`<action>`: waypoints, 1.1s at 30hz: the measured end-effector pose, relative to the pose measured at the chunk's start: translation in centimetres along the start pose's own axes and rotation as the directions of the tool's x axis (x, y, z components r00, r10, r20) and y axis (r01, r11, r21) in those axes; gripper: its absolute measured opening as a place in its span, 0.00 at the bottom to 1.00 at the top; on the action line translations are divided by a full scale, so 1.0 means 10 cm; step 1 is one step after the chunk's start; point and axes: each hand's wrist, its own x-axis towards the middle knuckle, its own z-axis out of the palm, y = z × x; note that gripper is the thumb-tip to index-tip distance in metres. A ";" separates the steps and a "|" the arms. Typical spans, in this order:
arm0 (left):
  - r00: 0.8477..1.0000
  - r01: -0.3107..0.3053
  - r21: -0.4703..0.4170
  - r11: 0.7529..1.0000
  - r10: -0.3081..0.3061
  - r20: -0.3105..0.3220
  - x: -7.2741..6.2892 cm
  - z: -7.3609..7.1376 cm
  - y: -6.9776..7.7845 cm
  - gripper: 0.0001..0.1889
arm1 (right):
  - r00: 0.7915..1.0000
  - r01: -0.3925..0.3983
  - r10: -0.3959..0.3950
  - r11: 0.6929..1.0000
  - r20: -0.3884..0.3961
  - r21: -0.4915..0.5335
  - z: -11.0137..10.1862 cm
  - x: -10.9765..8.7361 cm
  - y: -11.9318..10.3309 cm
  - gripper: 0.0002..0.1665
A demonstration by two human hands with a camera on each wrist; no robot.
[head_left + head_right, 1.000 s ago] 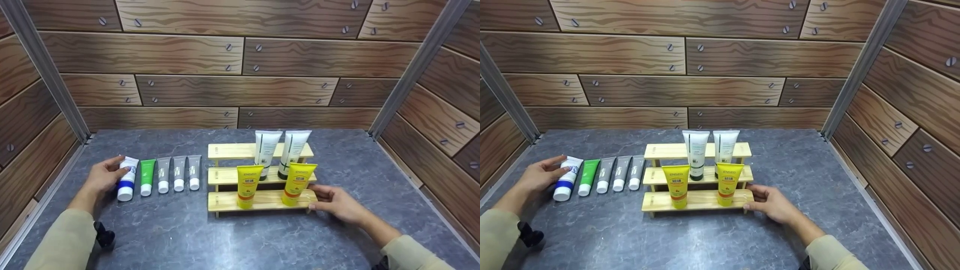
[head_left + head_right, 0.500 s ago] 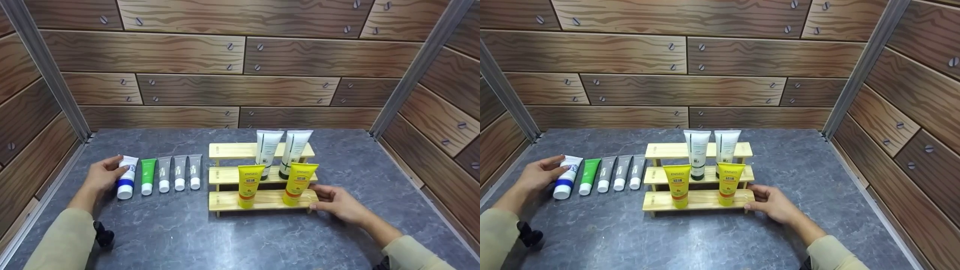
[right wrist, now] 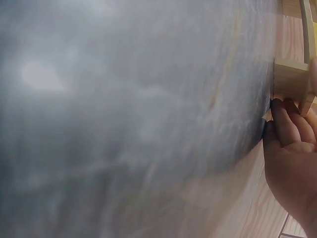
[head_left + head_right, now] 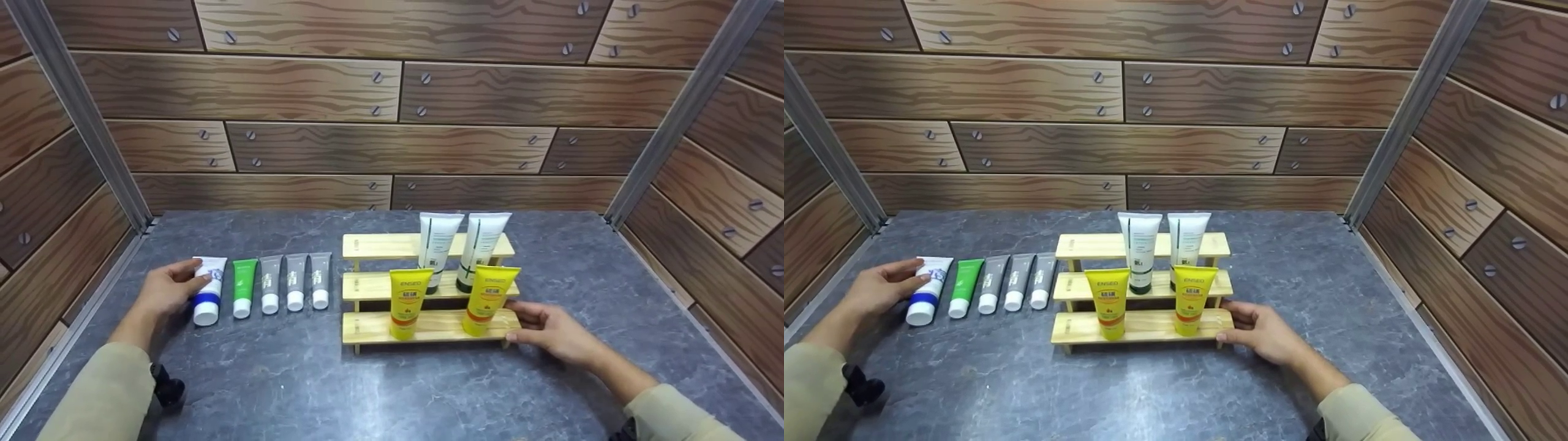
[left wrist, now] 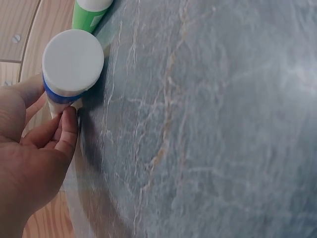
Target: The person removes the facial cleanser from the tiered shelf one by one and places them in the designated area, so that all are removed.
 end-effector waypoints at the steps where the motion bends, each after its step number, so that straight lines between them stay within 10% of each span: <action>1: 1.000 -0.004 0.000 1.000 0.004 -0.001 0.00 0.00 0.00 0.35 | 1.000 0.001 -0.001 1.000 -0.001 -0.002 0.00 0.00 0.00 0.46; 22: 1.000 -0.007 0.018 1.000 0.007 0.003 -0.09 -0.10 0.03 0.37 | 1.000 0.010 -0.010 1.000 -0.005 0.014 0.02 0.01 0.00 0.45; 33: 0.991 -0.127 0.090 0.988 0.129 -0.022 -0.19 -0.17 0.45 0.38 | 1.000 0.009 -0.009 1.000 -0.013 -0.005 0.01 0.00 0.00 0.46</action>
